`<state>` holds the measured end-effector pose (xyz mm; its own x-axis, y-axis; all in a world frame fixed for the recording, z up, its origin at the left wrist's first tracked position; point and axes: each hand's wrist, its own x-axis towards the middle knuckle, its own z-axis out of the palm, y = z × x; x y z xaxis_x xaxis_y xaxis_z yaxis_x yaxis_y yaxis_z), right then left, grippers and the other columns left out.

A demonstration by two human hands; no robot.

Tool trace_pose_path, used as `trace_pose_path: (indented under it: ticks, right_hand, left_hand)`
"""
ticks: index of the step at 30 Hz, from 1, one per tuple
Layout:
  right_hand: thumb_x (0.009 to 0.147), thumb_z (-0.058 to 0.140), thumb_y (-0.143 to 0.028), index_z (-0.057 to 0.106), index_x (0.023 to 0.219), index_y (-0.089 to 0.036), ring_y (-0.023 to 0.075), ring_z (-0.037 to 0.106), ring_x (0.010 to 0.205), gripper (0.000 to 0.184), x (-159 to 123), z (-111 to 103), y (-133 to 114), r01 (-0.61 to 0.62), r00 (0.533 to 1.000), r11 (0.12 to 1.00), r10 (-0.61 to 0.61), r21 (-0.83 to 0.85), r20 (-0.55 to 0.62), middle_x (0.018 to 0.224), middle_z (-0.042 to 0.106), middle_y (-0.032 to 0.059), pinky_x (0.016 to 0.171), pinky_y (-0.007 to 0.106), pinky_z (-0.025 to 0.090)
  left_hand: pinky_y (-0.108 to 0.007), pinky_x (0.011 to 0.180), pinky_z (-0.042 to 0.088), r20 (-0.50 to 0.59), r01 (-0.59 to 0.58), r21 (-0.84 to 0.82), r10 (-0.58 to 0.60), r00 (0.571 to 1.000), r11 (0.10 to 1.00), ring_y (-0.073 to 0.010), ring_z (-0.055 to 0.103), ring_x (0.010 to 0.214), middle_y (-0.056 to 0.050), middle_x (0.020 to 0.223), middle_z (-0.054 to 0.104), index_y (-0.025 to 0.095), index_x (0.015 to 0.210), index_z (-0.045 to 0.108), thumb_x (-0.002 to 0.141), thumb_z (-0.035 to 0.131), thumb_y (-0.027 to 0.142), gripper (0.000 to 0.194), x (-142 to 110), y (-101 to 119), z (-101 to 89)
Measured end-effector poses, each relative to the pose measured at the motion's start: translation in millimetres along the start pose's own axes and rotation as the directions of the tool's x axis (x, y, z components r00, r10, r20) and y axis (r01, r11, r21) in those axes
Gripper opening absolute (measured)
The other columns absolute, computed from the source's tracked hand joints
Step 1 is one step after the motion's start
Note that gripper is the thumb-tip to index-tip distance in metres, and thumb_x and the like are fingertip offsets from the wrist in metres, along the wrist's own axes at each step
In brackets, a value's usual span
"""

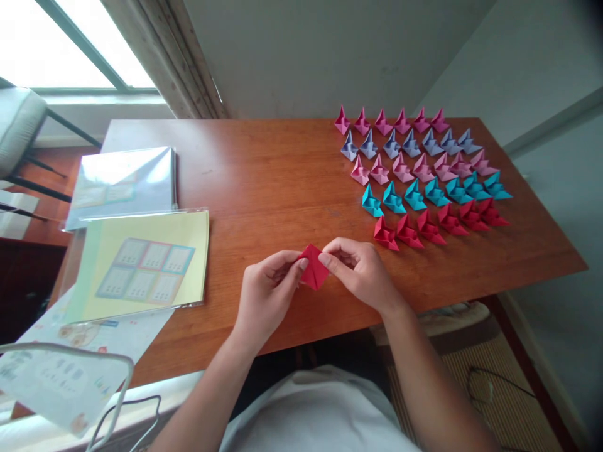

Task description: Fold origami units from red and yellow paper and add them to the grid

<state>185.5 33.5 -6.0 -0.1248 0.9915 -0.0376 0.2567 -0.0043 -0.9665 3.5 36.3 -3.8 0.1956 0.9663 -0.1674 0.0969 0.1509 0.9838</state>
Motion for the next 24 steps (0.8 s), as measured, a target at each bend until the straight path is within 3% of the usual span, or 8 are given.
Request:
trace_pose_path:
  ticks: [3, 6, 8, 11, 13, 16, 18, 24]
  right_hand:
    - [0.095, 0.062, -0.033, 0.069, 0.087, -0.021, 0.0146, 0.064, 0.069, 0.016, 2, 1, 1, 0.039, 0.999, 0.998, -0.041, -0.059, -0.031, 0.080, 0.071, 0.0006, 0.060, 0.025, 0.048]
    - [0.095, 0.062, -0.030, 0.069, 0.088, -0.021, 0.0153, 0.065, 0.072, 0.014, 5, 4, 4, 0.087, 0.994, 0.986, -0.096, -0.144, -0.052, 0.082, 0.073, 0.0010, 0.064, 0.026, 0.048]
    - [0.095, 0.063, -0.027, 0.069, 0.088, -0.022, 0.0161, 0.066, 0.075, 0.011, 6, 6, 7, 0.118, 0.989, 0.967, -0.134, -0.224, -0.058, 0.084, 0.073, 0.0013, 0.068, 0.028, 0.049]
    - [0.096, 0.063, -0.024, 0.069, 0.086, -0.022, 0.0179, 0.065, 0.079, 0.011, 7, 10, 12, 0.169, 0.980, 0.918, -0.195, -0.359, -0.037, 0.084, 0.073, 0.0024, 0.074, 0.031, 0.048]
    - [0.097, 0.061, -0.025, 0.069, 0.085, -0.022, 0.0194, 0.062, 0.082, 0.015, 7, 12, 14, 0.207, 0.972, 0.872, -0.236, -0.443, -0.011, 0.083, 0.072, 0.0034, 0.078, 0.033, 0.047]
    - [0.099, 0.058, -0.027, 0.069, 0.086, -0.021, 0.0212, 0.059, 0.084, 0.018, 6, 15, 15, 0.250, 0.958, 0.798, -0.288, -0.549, 0.018, 0.084, 0.070, 0.0048, 0.081, 0.035, 0.047]
    - [0.099, 0.058, -0.026, 0.069, 0.087, -0.021, 0.0218, 0.057, 0.088, 0.017, 5, 17, 15, 0.254, 0.951, 0.754, -0.308, -0.605, 0.016, 0.087, 0.069, 0.0056, 0.082, 0.035, 0.047]
    - [0.099, 0.057, -0.022, 0.069, 0.094, -0.018, 0.0214, 0.057, 0.089, 0.014, 1, 16, 16, 0.266, 0.948, 0.694, -0.316, -0.669, 0.049, 0.091, 0.067, 0.0062, 0.084, 0.036, 0.049]
  left_hand:
    - [-0.023, 0.062, 0.053, 0.072, -0.052, 0.147, 0.042, 0.997, 0.988, -0.0161, 0.069, 0.066, -0.003, 0.075, 0.075, 0.017, 0.092, 0.077, 0.091, 0.066, 0.037, 0.023, -1, 0, -2.1]
    - [-0.023, 0.062, 0.052, 0.049, -0.138, 0.365, 0.129, 0.990, 0.921, -0.0159, 0.069, 0.068, -0.004, 0.083, 0.077, 0.019, 0.100, 0.075, 0.094, 0.061, 0.035, 0.022, -2, -1, -5.0]
    - [-0.025, 0.069, 0.053, 0.010, -0.226, 0.569, 0.268, 0.963, 0.791, -0.0173, 0.070, 0.075, -0.005, 0.094, 0.078, 0.020, 0.107, 0.072, 0.095, 0.060, 0.030, 0.020, -4, -3, -7.5]
    - [-0.030, 0.087, 0.052, 0.072, -0.357, 0.780, 0.492, 0.868, 0.515, -0.0213, 0.069, 0.094, -0.008, 0.109, 0.074, 0.021, 0.114, 0.069, 0.093, 0.061, 0.021, 0.022, -7, -8, -11.2]
    - [-0.032, 0.094, 0.051, 0.172, -0.441, 0.811, 0.564, 0.808, 0.384, -0.0223, 0.066, 0.100, -0.010, 0.113, 0.072, 0.021, 0.115, 0.068, 0.092, 0.061, 0.016, 0.024, -11, -13, -12.9]
    - [-0.033, 0.098, 0.050, 0.232, -0.481, 0.826, 0.600, 0.766, 0.294, -0.0225, 0.064, 0.106, -0.013, 0.121, 0.067, 0.018, 0.124, 0.063, 0.092, 0.062, 0.012, 0.033, -14, -17, -14.4]
    - [-0.034, 0.098, 0.051, 0.239, -0.480, 0.836, 0.610, 0.755, 0.267, -0.0233, 0.064, 0.109, -0.014, 0.124, 0.065, 0.017, 0.125, 0.062, 0.092, 0.062, 0.012, 0.033, -14, -19, -15.0]
    - [-0.036, 0.090, 0.056, 0.454, -0.637, 0.729, 0.519, 0.724, 0.251, -0.0219, 0.066, 0.096, -0.009, 0.110, 0.072, 0.014, 0.113, 0.067, 0.097, 0.052, 0.009, 0.022, -8, -19, -17.4]
